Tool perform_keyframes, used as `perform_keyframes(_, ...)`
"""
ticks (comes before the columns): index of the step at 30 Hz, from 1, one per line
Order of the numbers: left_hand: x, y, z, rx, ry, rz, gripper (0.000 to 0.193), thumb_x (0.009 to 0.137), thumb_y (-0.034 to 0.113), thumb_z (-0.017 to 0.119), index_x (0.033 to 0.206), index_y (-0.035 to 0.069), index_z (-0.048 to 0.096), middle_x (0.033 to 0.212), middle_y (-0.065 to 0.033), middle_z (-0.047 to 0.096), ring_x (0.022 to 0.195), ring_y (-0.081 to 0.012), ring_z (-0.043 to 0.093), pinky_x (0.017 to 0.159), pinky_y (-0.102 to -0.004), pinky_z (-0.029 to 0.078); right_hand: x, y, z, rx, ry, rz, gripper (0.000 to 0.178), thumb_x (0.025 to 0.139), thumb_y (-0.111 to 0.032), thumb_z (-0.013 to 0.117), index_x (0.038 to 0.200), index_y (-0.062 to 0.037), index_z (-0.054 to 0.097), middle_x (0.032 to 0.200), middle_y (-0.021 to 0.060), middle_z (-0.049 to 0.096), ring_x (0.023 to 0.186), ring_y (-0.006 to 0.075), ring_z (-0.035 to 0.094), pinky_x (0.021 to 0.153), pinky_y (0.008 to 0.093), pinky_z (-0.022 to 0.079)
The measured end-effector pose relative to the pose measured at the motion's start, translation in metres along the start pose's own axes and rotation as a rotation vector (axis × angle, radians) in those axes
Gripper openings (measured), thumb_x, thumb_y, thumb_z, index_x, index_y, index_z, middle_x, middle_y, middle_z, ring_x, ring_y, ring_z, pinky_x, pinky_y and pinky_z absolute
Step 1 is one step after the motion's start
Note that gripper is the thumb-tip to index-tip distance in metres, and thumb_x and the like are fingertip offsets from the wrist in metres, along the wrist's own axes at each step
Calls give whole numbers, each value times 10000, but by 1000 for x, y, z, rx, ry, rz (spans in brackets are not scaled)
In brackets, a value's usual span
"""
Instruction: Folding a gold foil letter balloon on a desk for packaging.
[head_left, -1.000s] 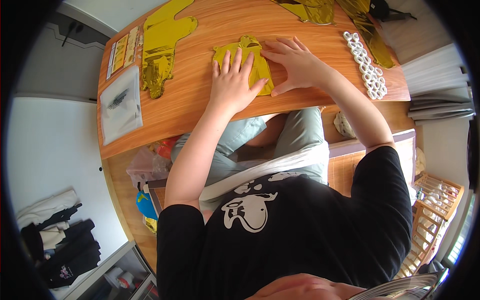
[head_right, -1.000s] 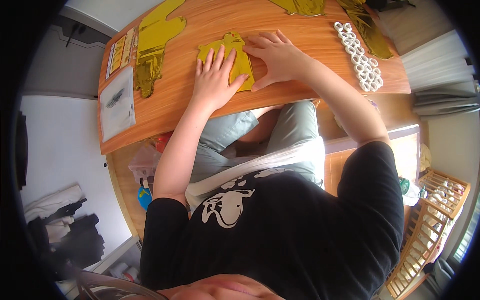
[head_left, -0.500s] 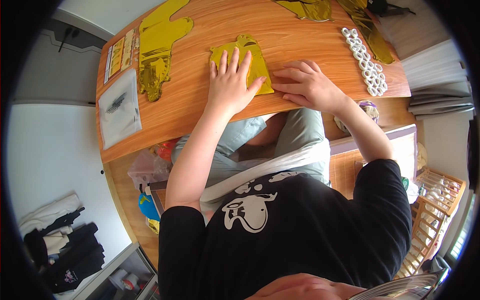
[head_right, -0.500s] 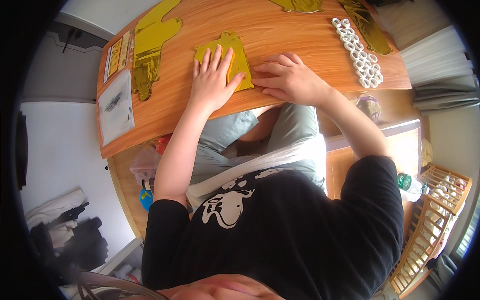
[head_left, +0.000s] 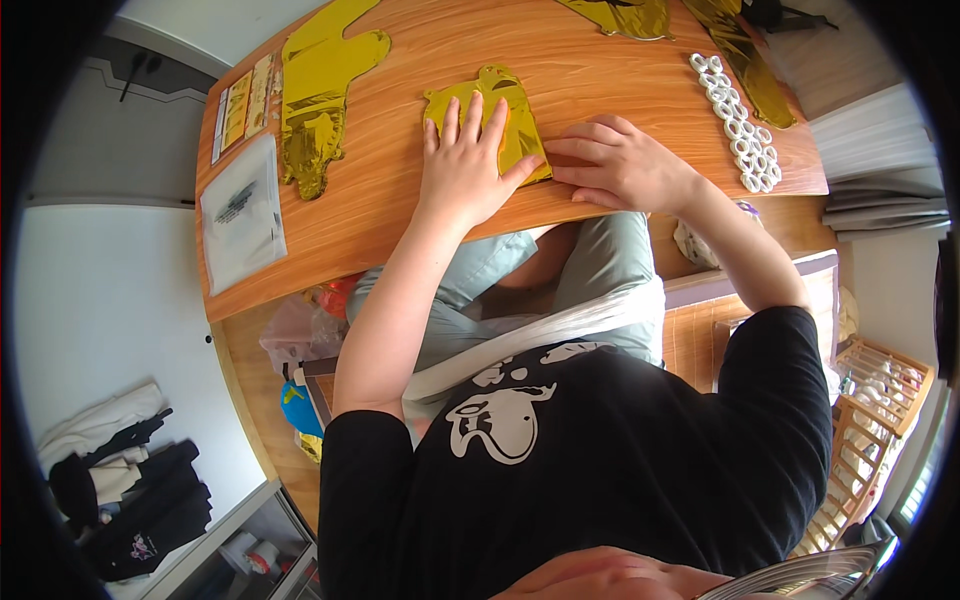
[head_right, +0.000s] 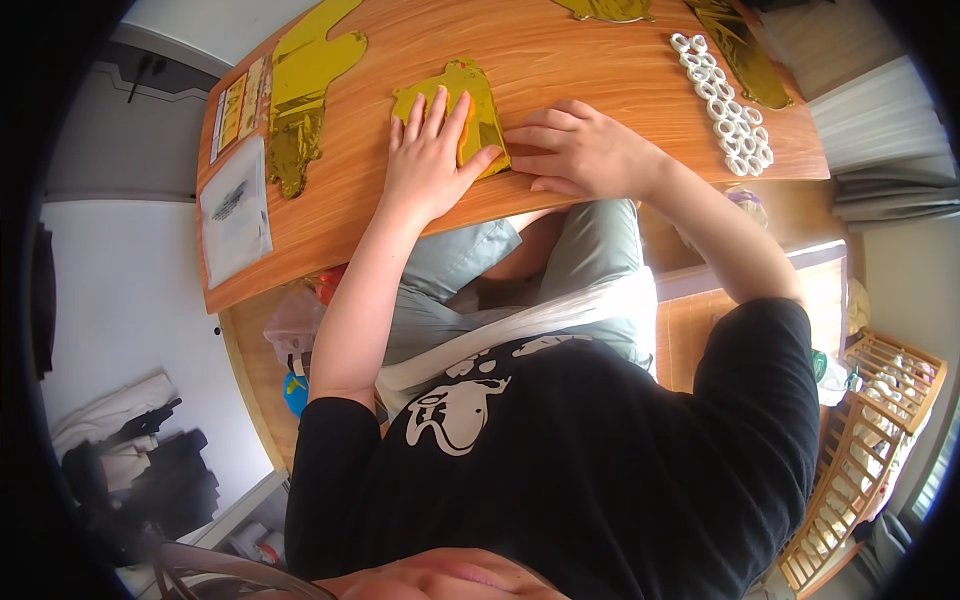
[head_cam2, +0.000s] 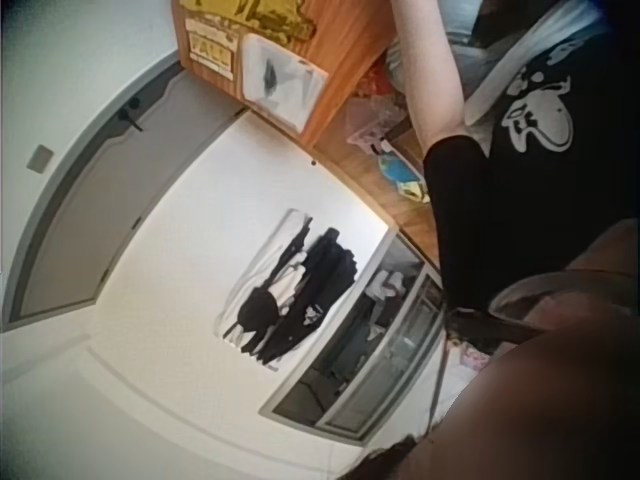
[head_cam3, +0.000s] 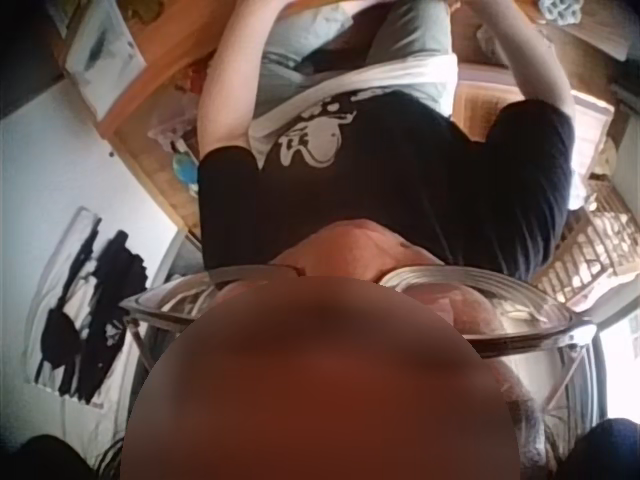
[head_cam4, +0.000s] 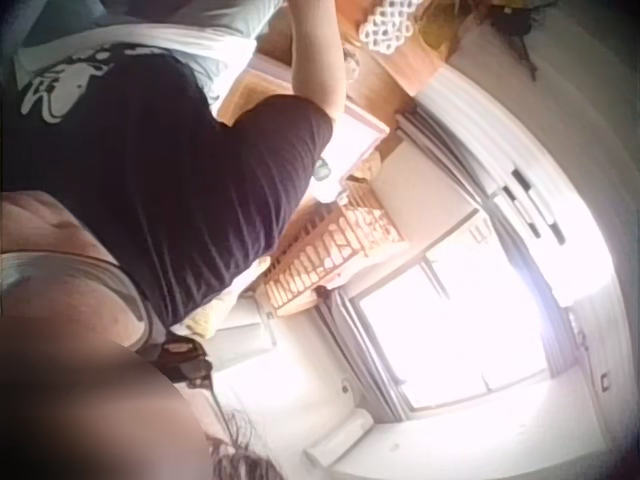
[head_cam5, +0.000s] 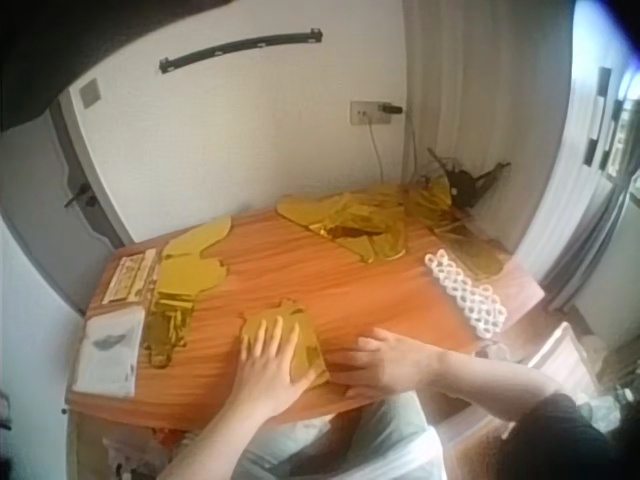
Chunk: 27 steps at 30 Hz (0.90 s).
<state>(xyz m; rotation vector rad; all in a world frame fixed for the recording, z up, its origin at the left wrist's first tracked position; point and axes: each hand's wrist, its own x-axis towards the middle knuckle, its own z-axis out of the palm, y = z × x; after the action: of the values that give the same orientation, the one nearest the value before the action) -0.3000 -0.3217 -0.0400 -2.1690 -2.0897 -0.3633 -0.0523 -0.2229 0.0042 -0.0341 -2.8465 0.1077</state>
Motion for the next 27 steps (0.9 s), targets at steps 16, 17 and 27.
perform_keyframes(16,3,-1,-4,-51,46,8,913,926,744,528,1578,117,400,1635,-208,354,1532,-426,272,1227,-641,182,4,-9,-13,-11,122,14,352,865,-217,770,1203,-124,738,1195,51,680,1083,265,625,963,413,497)
perform_keyframes(17,0,-2,-3,-50,36,9,916,925,741,533,1577,112,399,1633,-213,355,1531,-427,275,1225,-641,188,4,-16,-6,20,151,35,389,826,-199,787,1202,-116,733,1199,49,683,1100,265,632,953,413,504)
perform_keyframes(27,0,1,-5,-69,24,13,888,939,726,527,1571,114,407,1621,-213,366,1530,-419,272,1222,-639,196,-7,-52,9,7,74,207,484,897,-248,725,1348,-86,661,1370,44,646,1278,235,581,1070,433,440)
